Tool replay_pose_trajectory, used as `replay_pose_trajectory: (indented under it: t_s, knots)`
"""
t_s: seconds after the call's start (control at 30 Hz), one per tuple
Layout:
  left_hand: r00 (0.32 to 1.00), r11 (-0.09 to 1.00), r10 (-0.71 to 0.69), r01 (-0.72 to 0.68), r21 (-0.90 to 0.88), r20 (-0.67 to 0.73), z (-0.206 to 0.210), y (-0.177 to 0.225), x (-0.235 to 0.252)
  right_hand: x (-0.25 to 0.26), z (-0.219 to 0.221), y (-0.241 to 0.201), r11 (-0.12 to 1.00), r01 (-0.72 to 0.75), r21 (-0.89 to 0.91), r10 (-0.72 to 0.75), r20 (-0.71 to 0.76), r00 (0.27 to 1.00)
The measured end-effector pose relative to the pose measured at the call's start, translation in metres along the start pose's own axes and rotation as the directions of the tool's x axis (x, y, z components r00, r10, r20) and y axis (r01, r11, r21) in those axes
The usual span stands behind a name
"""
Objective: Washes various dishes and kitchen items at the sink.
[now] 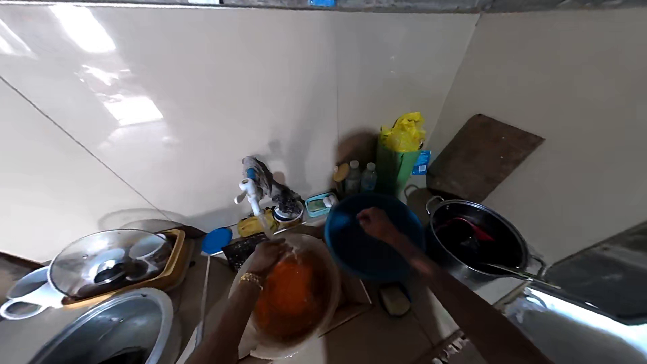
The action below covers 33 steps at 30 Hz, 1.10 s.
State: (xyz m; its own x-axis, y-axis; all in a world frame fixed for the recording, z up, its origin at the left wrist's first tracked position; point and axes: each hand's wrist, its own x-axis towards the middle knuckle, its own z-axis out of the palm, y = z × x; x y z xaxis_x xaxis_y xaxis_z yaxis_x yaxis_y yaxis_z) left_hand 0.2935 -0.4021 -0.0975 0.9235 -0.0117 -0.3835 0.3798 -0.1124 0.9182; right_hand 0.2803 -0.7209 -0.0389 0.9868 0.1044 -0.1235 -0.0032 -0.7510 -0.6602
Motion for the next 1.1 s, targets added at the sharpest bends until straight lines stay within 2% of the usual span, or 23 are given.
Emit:
replay_pose_trajectory:
  t_s: [0.1, 0.2, 0.3, 0.4, 0.47, 0.53, 0.57, 0.63, 0.7, 0.73, 0.8, 0.9, 0.97, 1.03, 1.1]
  knots:
    - [0.991, 0.999, 0.012, -0.016, -0.03, -0.134, 0.006, 0.015, 0.003, -0.023, -0.029, 0.02, 0.999, -0.016, -0.049, 0.018, 0.043, 0.999]
    - [0.983, 1.0, 0.012, -0.017, -0.026, -0.182, 0.002, 0.011, 0.011, -0.061, -0.027, 0.045, 0.999, 0.001, -0.052, 0.003, 0.086, 0.996]
    - [0.986, 0.978, -0.048, 0.079, 0.194, -0.157, 0.0, 0.014, 0.001, -0.095, -0.021, 0.057, 0.992, -0.079, -0.102, 0.097, 0.178, 0.979]
    - [0.989, 0.971, -0.106, 0.125, 0.204, -0.102, -0.003, 0.013, -0.004, -0.124, -0.022, 0.062, 0.98, -0.136, -0.148, 0.166, 0.217, 0.962]
    - [0.987, 0.978, -0.034, 0.065, 0.198, -0.16, -0.001, 0.012, -0.004, -0.137, -0.021, 0.073, 0.971, -0.198, -0.131, 0.219, 0.17, 0.961]
    - [0.957, 0.968, 0.122, -0.056, 0.246, -0.262, -0.003, 0.014, -0.004, -0.146, -0.018, 0.082, 0.959, -0.275, -0.076, 0.281, 0.095, 0.955]
    - [0.923, 0.955, 0.221, -0.14, 0.26, -0.316, -0.003, 0.02, -0.009, -0.151, -0.016, 0.088, 0.956, -0.291, -0.038, 0.292, 0.044, 0.955]
    - [0.821, 0.912, 0.41, -0.367, 0.181, -0.398, -0.005, 0.037, -0.02, -0.16, -0.011, 0.104, 0.949, -0.313, 0.029, 0.313, -0.011, 0.95]
    - [0.737, 0.837, 0.511, -0.543, 0.064, -0.442, -0.008, 0.063, -0.028, -0.172, -0.007, 0.116, 0.941, -0.329, 0.084, 0.332, -0.029, 0.943]
    - [0.721, 0.813, 0.535, -0.581, 0.036, -0.441, -0.008, 0.078, -0.031, -0.18, -0.008, 0.12, 0.939, -0.325, 0.109, 0.331, -0.041, 0.943]
    - [0.728, 0.802, 0.585, -0.584, 0.123, -0.357, -0.015, 0.101, -0.03, -0.193, -0.015, 0.126, 0.945, -0.286, 0.161, 0.303, -0.091, 0.949]
    - [0.727, 0.738, 0.64, -0.493, 0.46, -0.248, -0.031, 0.117, -0.026, -0.205, -0.052, 0.124, 0.95, -0.27, 0.159, 0.298, -0.194, 0.934]
    - [0.718, 0.668, 0.658, -0.419, 0.615, -0.226, -0.041, 0.124, -0.021, -0.207, -0.086, 0.123, 0.957, -0.27, 0.104, 0.29, -0.324, 0.901]
    - [0.718, 0.607, 0.67, -0.385, 0.695, -0.187, -0.049, 0.129, -0.015, -0.204, -0.116, 0.135, 0.964, -0.265, -0.006, 0.231, -0.472, 0.851]
    - [0.749, 0.583, 0.644, -0.344, 0.736, -0.159, -0.052, 0.136, -0.016, -0.195, -0.142, 0.152, 0.935, -0.345, -0.084, 0.264, -0.483, 0.835]
